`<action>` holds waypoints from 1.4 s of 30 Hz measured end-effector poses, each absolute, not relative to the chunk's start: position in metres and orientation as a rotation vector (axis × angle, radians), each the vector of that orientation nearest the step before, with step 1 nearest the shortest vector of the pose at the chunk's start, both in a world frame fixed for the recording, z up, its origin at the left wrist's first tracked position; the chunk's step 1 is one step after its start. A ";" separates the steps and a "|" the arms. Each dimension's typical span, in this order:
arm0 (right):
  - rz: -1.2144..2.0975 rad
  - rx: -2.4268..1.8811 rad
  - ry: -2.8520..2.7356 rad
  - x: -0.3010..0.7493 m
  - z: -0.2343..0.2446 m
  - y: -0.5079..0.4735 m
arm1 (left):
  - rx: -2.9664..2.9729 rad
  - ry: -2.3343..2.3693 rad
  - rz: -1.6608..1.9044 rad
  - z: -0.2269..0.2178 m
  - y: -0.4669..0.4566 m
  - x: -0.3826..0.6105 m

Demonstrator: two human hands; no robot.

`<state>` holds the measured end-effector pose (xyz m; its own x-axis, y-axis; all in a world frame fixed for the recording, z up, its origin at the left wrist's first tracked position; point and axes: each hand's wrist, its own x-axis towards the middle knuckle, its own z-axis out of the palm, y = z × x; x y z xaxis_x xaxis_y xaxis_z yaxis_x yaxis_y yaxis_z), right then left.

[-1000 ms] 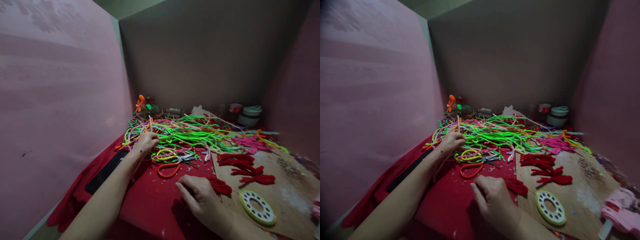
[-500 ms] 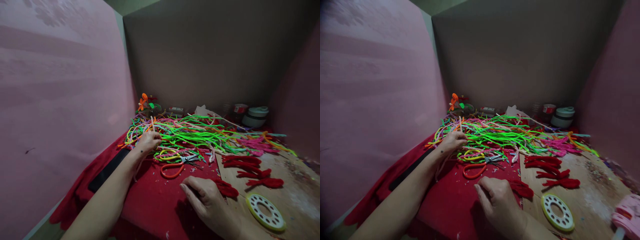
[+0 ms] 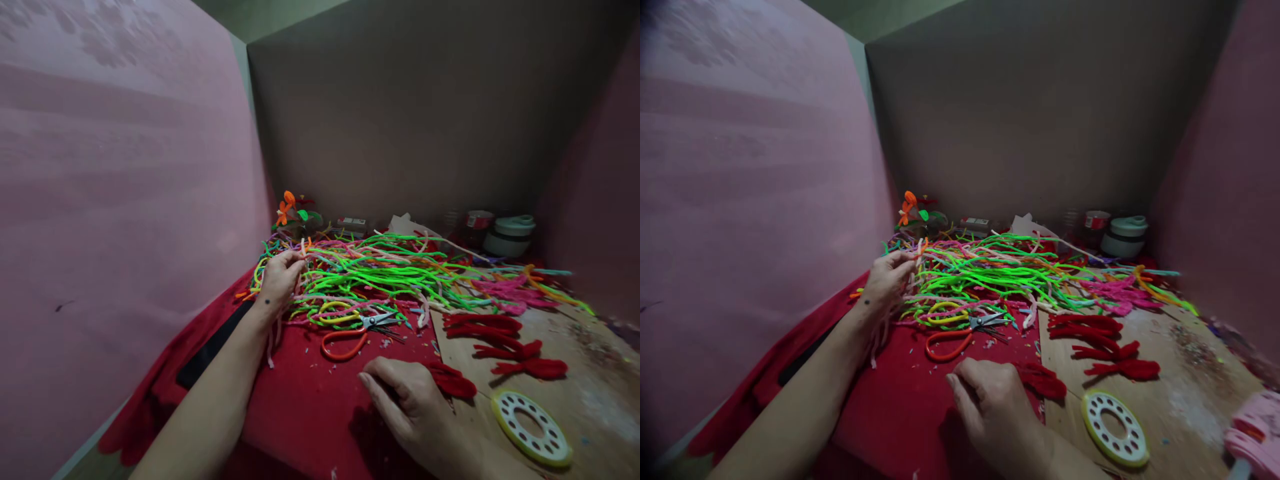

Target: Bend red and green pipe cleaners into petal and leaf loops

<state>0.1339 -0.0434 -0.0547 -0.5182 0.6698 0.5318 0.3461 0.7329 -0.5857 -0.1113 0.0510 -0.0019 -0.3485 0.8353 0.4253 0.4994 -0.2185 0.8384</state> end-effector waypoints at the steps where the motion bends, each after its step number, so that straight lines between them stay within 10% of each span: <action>1: 0.521 -0.761 -2.150 0.134 -0.055 -0.043 | 1.488 1.698 1.739 -0.002 0.052 -0.111; 11: 0.469 -0.739 -2.116 0.134 -0.055 -0.042 | 0.999 0.958 1.925 0.012 0.049 -0.103; 24: 0.677 -0.784 -2.037 0.135 -0.055 -0.040 | 1.307 1.320 1.580 0.003 0.043 -0.081; 32: 1.309 -0.885 -1.307 0.138 -0.044 -0.010 | 1.747 1.371 0.883 0.002 0.010 -0.025; 42: 1.332 -0.939 -1.216 0.146 -0.038 -0.002 | 1.948 1.204 0.544 0.001 0.012 -0.028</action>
